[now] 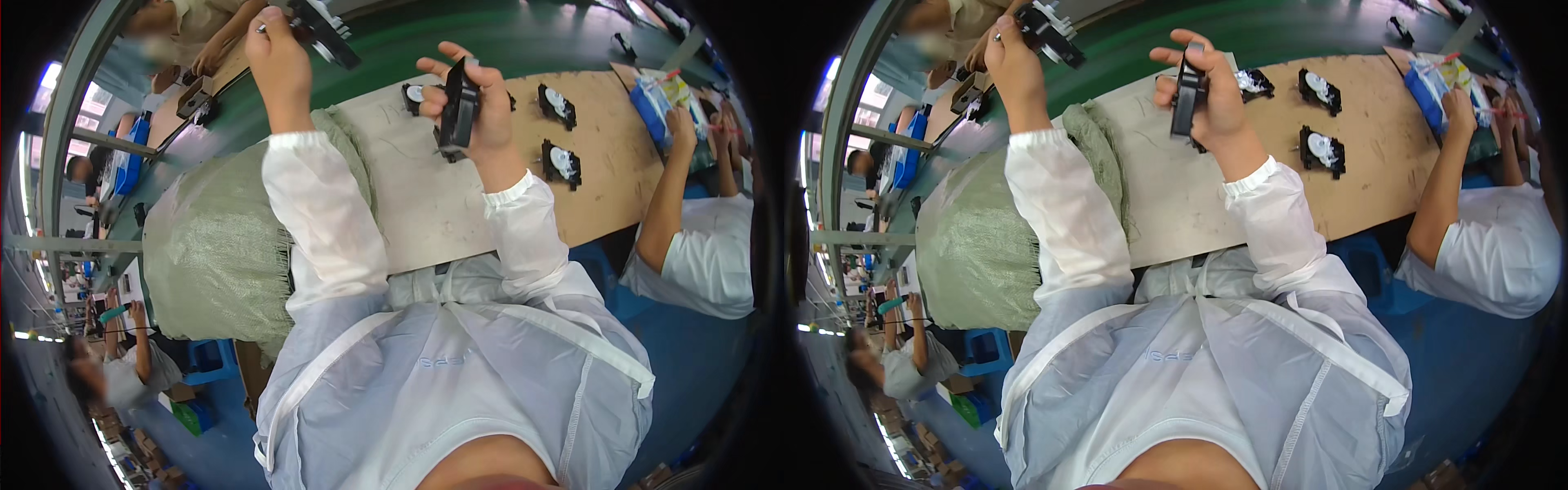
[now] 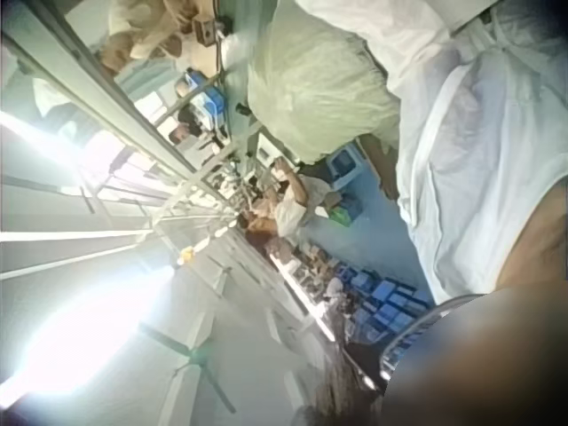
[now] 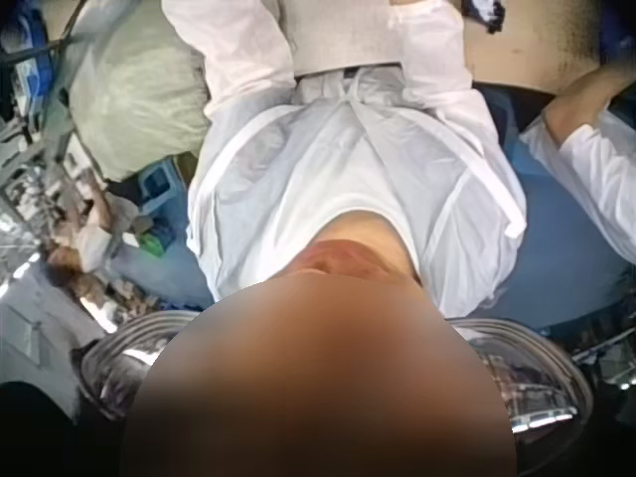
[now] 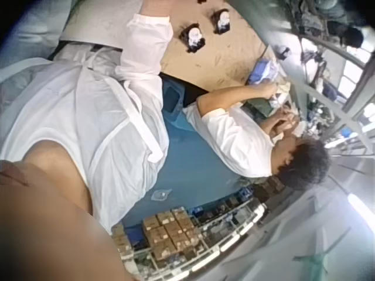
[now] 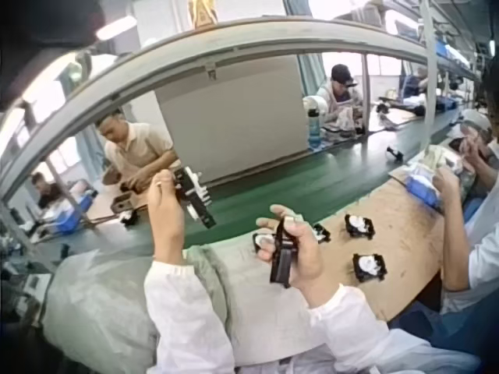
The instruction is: Assembling electronic and mechanical components into plastic housings at a factory workbench.
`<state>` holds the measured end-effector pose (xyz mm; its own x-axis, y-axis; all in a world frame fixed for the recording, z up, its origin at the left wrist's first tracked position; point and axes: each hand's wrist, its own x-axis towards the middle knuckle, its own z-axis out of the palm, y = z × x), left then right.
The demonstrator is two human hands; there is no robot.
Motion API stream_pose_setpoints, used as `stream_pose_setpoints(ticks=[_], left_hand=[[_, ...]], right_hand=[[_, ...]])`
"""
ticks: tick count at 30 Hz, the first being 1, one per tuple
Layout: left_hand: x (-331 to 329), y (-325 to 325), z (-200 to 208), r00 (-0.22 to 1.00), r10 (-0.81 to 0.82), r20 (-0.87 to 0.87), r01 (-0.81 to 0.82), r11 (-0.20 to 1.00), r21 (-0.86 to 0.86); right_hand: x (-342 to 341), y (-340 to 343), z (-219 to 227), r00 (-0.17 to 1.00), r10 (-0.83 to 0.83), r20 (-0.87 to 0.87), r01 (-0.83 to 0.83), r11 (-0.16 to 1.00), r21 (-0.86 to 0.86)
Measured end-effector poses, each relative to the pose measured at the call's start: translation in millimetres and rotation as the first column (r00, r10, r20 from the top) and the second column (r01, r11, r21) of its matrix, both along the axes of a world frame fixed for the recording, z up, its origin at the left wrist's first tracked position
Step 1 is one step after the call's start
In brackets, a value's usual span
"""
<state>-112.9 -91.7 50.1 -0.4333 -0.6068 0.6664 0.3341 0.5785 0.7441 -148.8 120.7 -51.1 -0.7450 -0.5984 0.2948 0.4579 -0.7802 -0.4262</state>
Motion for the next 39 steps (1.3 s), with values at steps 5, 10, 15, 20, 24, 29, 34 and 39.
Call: stream_pose_setpoints(ticks=[5,10,15,20,24,29,34,39], left_hand=[[41,37,-7,0.886,-0.345,-0.309,0.422,0.877,0.231],[60,61,2,0.952,-0.285,-0.112,0.301,0.941,0.158],[68,73,6,0.965,-0.263,-0.014,0.26,0.945,0.2],[73,85,11,0.958,-0.286,-0.008,0.277,0.918,0.285],[73,83,9,0.948,-0.319,-0.007,0.308,0.91,0.279],[69,82,6,0.954,-0.299,-0.006,0.291,0.924,0.247],[67,87,4,0.962,-0.272,-0.005,0.266,0.938,0.224],[69,87,1,0.973,-0.228,0.034,0.217,0.955,0.202]], right_hand=[[24,-14,80,0.886,-0.328,-0.328,0.428,0.849,0.31],[-1,-24,76,0.817,-0.257,-0.517,0.304,0.953,0.006],[9,-31,85,0.74,-0.271,-0.616,0.351,0.936,0.01],[16,-39,86,0.708,-0.291,-0.644,0.429,0.901,0.065],[17,-39,88,0.719,-0.29,-0.632,0.423,0.904,0.066],[20,-40,89,0.698,-0.317,-0.642,0.454,0.89,0.054],[15,-48,84,0.651,-0.359,-0.669,0.471,0.882,-0.016],[18,-48,80,0.693,-0.334,-0.639,0.462,0.886,0.038]])
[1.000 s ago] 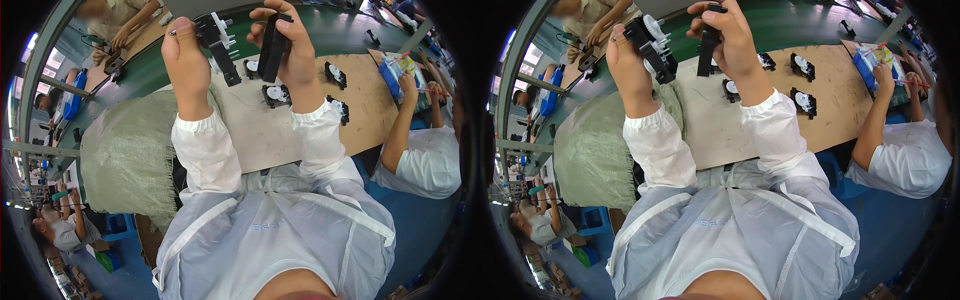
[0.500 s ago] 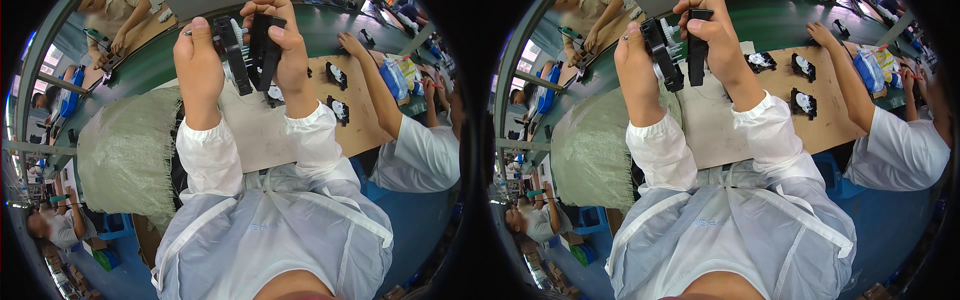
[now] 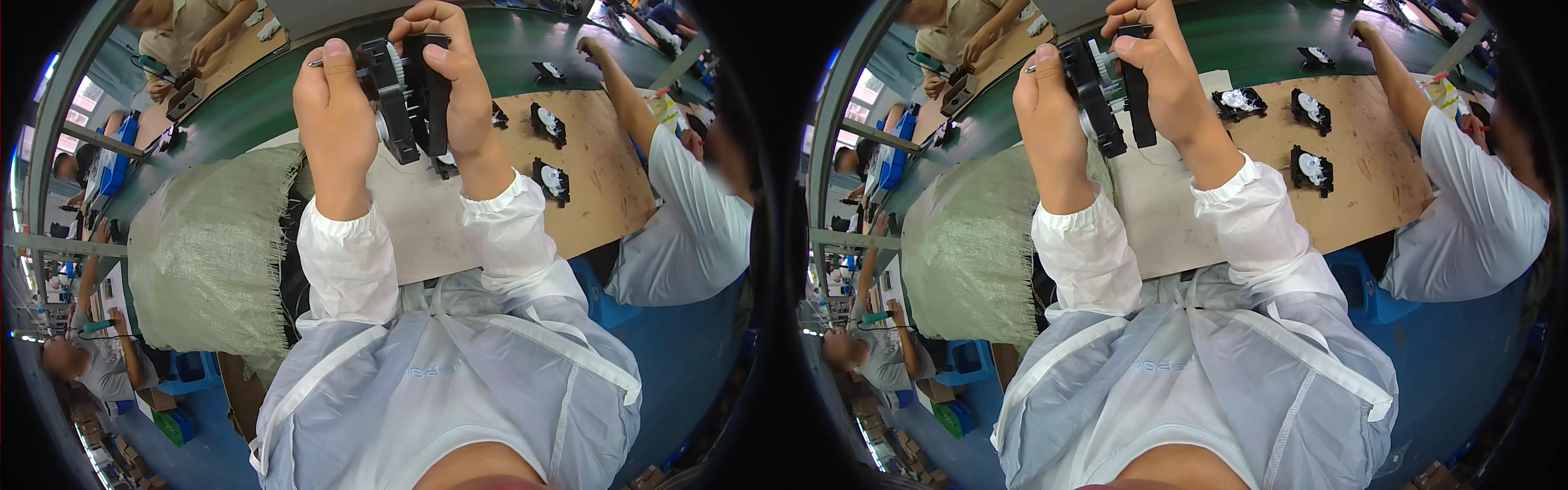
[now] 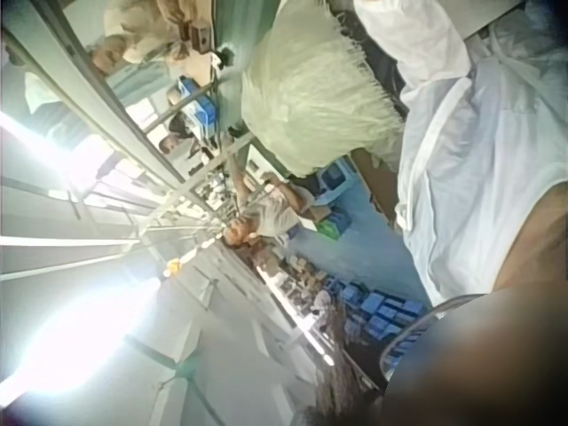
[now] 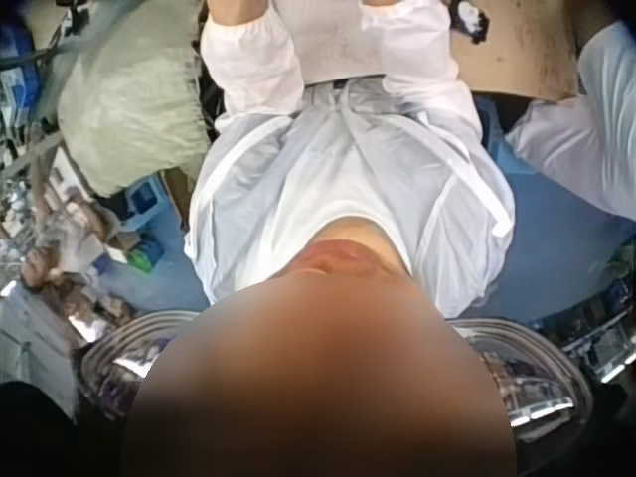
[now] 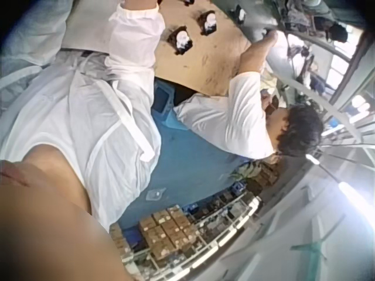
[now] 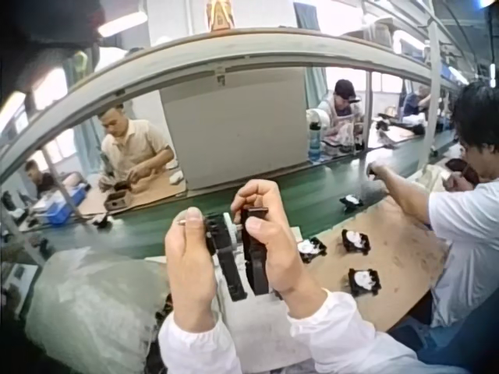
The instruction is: Assembling electronic and mechanical components into plastic housings at a factory workbench.
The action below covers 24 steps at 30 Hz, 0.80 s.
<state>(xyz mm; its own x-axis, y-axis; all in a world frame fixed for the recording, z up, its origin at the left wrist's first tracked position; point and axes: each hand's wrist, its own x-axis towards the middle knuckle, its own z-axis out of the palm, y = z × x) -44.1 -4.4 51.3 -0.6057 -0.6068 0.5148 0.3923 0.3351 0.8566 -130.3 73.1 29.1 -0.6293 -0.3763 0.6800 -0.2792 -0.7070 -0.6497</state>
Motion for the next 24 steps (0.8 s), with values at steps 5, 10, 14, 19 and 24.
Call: stream_pose_setpoints(ticks=[5,10,14,19,24], left_hand=[[2,3,-1,0.999,0.03,0.028,-0.03,1.0,0.005],[-1,4,-4,0.998,0.052,0.021,-0.051,0.998,-0.023],[-5,4,-9,0.998,0.047,0.031,-0.047,0.999,-0.009],[-7,6,-17,0.999,0.042,0.027,-0.043,0.998,0.052],[-5,8,-15,0.998,0.032,0.062,-0.038,0.995,0.091]], right_hand=[[-6,-2,-9,0.995,0.068,0.074,-0.067,0.997,-0.024],[-6,2,-7,0.993,0.069,0.096,-0.073,0.997,0.038],[0,6,-2,0.994,0.044,0.104,-0.057,0.989,0.135],[5,10,3,0.994,0.01,0.107,-0.037,0.966,0.255],[0,7,-9,0.996,0.028,0.086,-0.045,0.979,0.199]])
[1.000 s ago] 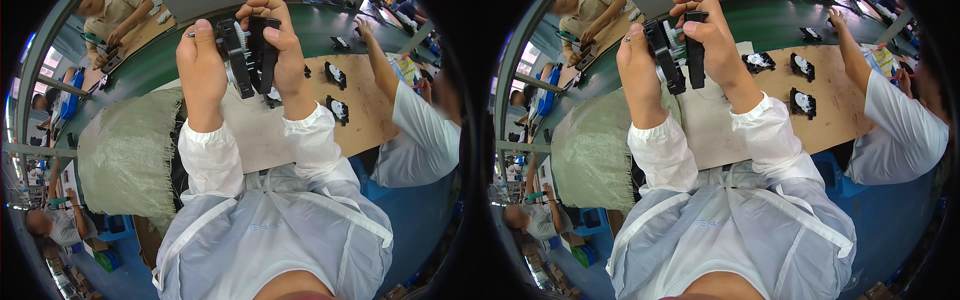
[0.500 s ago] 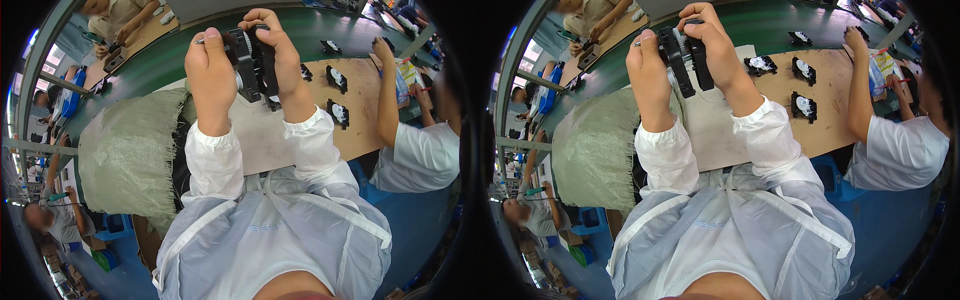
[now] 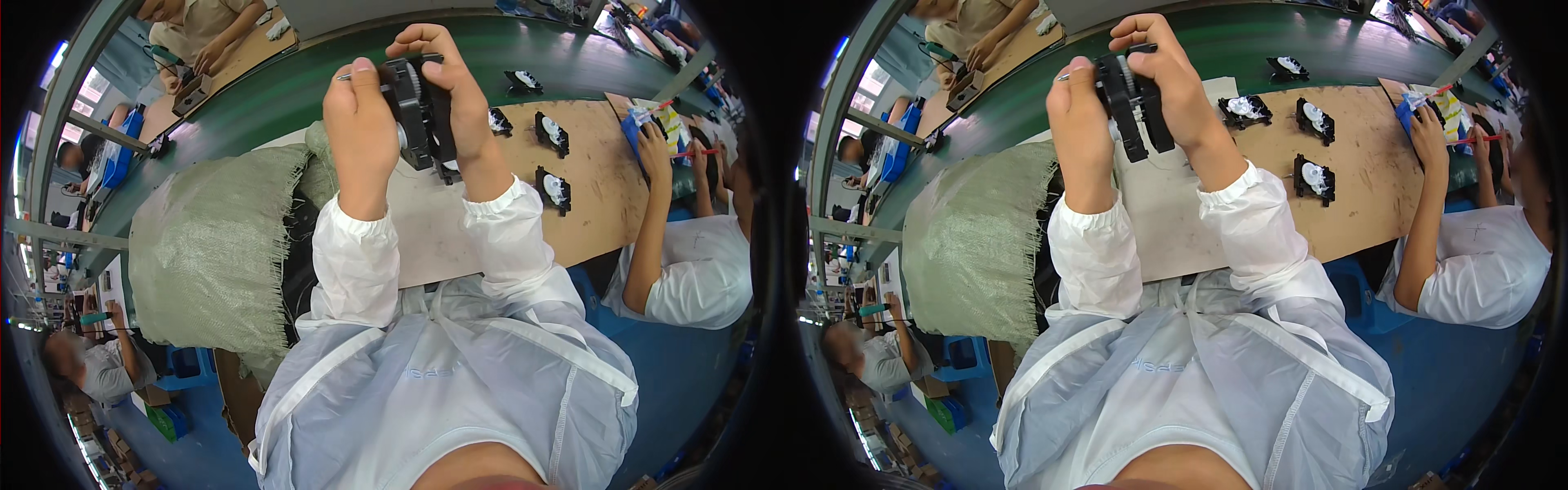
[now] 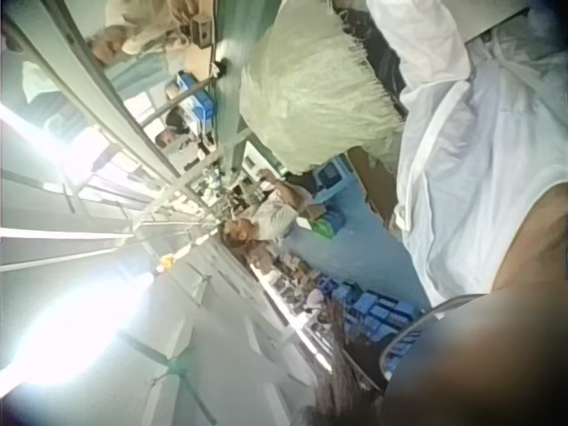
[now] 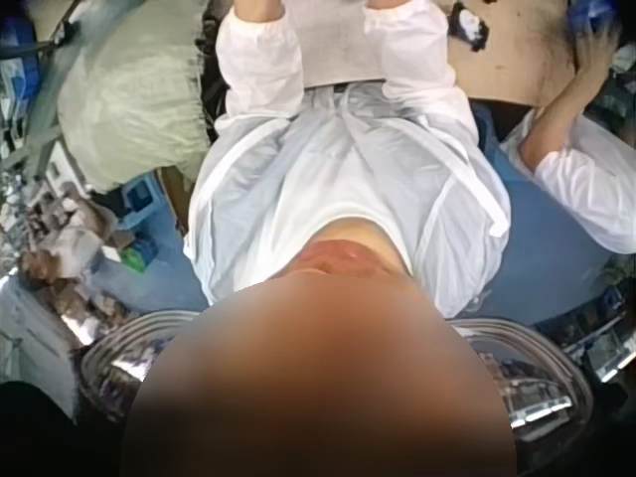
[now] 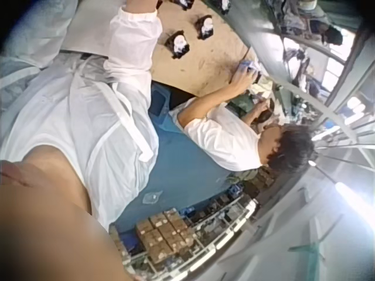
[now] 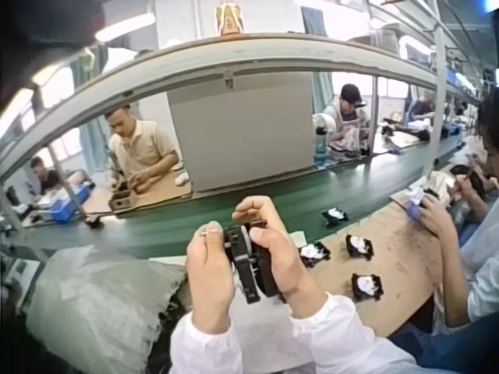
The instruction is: Assembling electronic and mechanical components into plastic housings at a factory workbench.
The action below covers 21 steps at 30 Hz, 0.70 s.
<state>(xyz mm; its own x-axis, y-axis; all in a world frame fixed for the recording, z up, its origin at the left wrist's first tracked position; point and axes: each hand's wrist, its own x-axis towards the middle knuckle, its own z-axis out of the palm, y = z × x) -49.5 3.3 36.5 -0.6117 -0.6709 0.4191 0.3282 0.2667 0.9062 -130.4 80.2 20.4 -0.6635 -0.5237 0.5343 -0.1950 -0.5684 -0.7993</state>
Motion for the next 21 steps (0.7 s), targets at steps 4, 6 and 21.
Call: stream_pose_setpoints(ticks=[4,6,21], left_hand=[[2,-2,0,0.998,-0.008,0.056,0.009,1.0,-0.006],[0,-3,-2,0.998,-0.015,0.054,0.017,0.999,-0.034],[15,-5,-20,0.979,-0.124,0.164,0.167,0.943,-0.286]], right_hand=[[-1,-5,-7,0.999,0.036,0.004,-0.035,0.996,-0.08],[0,-5,-8,0.998,0.038,0.043,-0.037,0.999,-0.024],[-9,4,-9,0.97,-0.023,0.242,0.053,0.992,-0.115]])
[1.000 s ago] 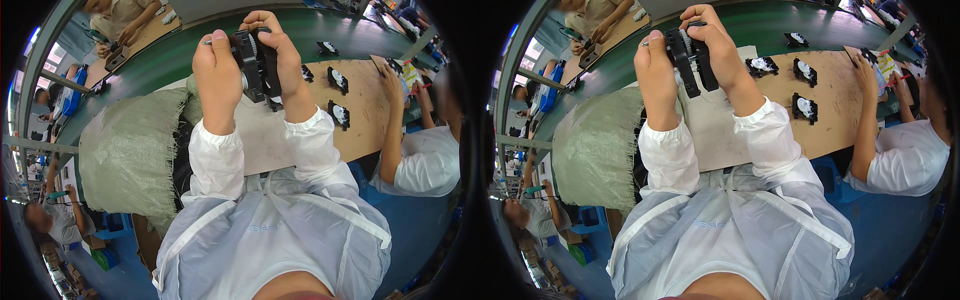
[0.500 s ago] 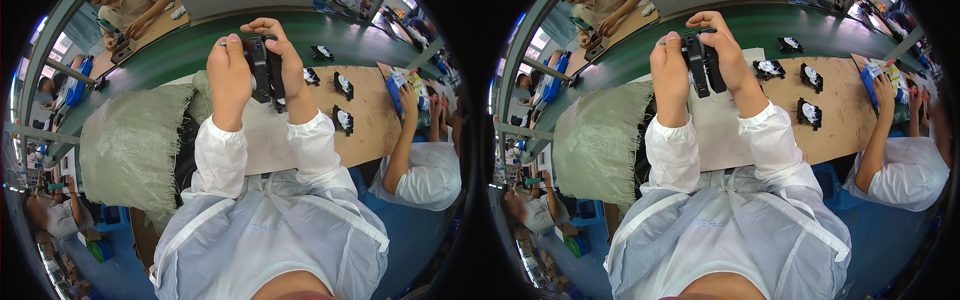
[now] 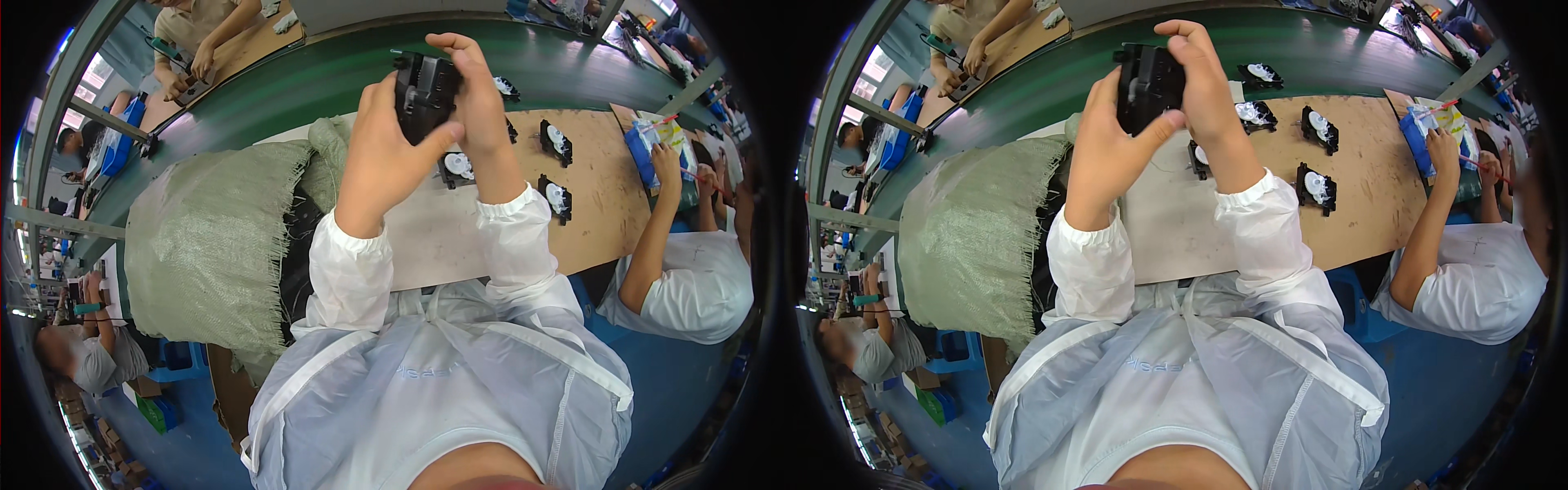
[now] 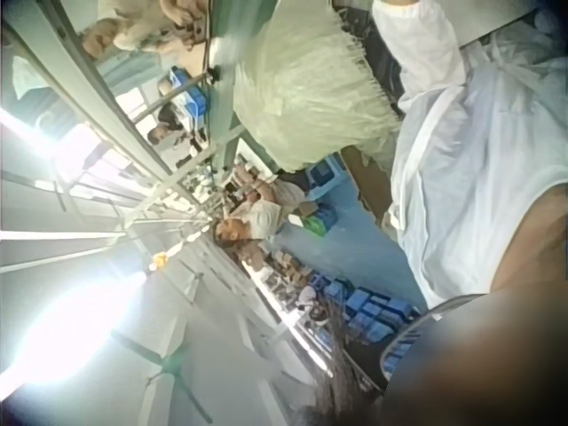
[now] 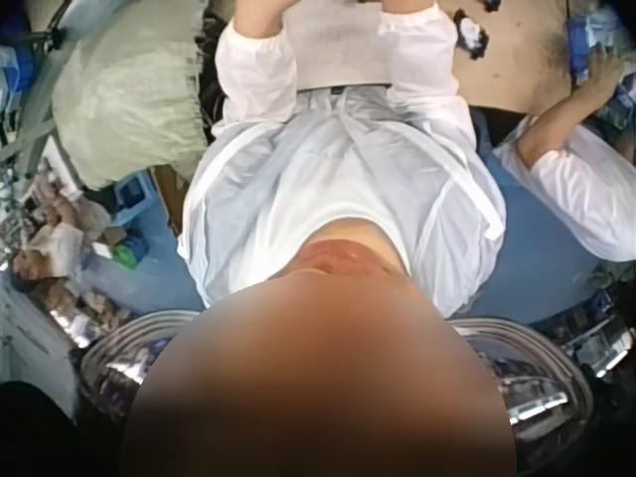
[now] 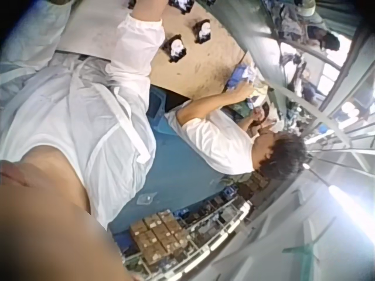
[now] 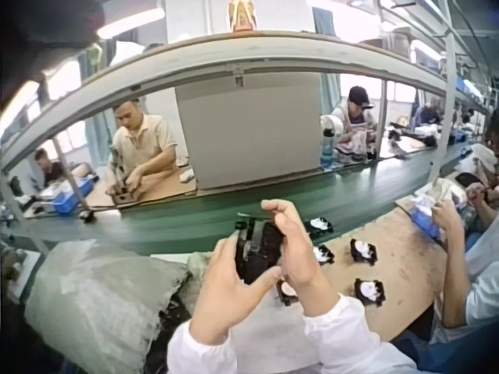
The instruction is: Assembling electronic and mechanical components into plastic housings at a factory workbench.
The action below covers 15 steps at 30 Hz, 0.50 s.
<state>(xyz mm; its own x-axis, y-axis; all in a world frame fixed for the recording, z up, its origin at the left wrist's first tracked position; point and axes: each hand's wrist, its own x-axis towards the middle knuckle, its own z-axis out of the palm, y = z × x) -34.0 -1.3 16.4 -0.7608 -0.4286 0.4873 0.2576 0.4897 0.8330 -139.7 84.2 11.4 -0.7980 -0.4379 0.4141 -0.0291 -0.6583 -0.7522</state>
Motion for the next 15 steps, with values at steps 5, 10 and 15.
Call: stream_pose_setpoints(ticks=[5,10,15], left_hand=[[2,-11,-6,0.992,-0.102,-0.071,0.107,0.992,0.065],[-1,-24,-9,0.975,-0.171,-0.141,0.19,0.972,0.14],[-19,-32,-21,0.975,-0.164,-0.152,0.189,0.967,0.171]], right_hand=[[-6,13,8,0.99,0.134,0.036,-0.132,0.989,-0.06],[-26,25,-9,0.987,0.138,-0.087,-0.128,0.985,0.112],[-43,13,-15,0.996,0.078,-0.04,-0.068,0.977,0.202]])
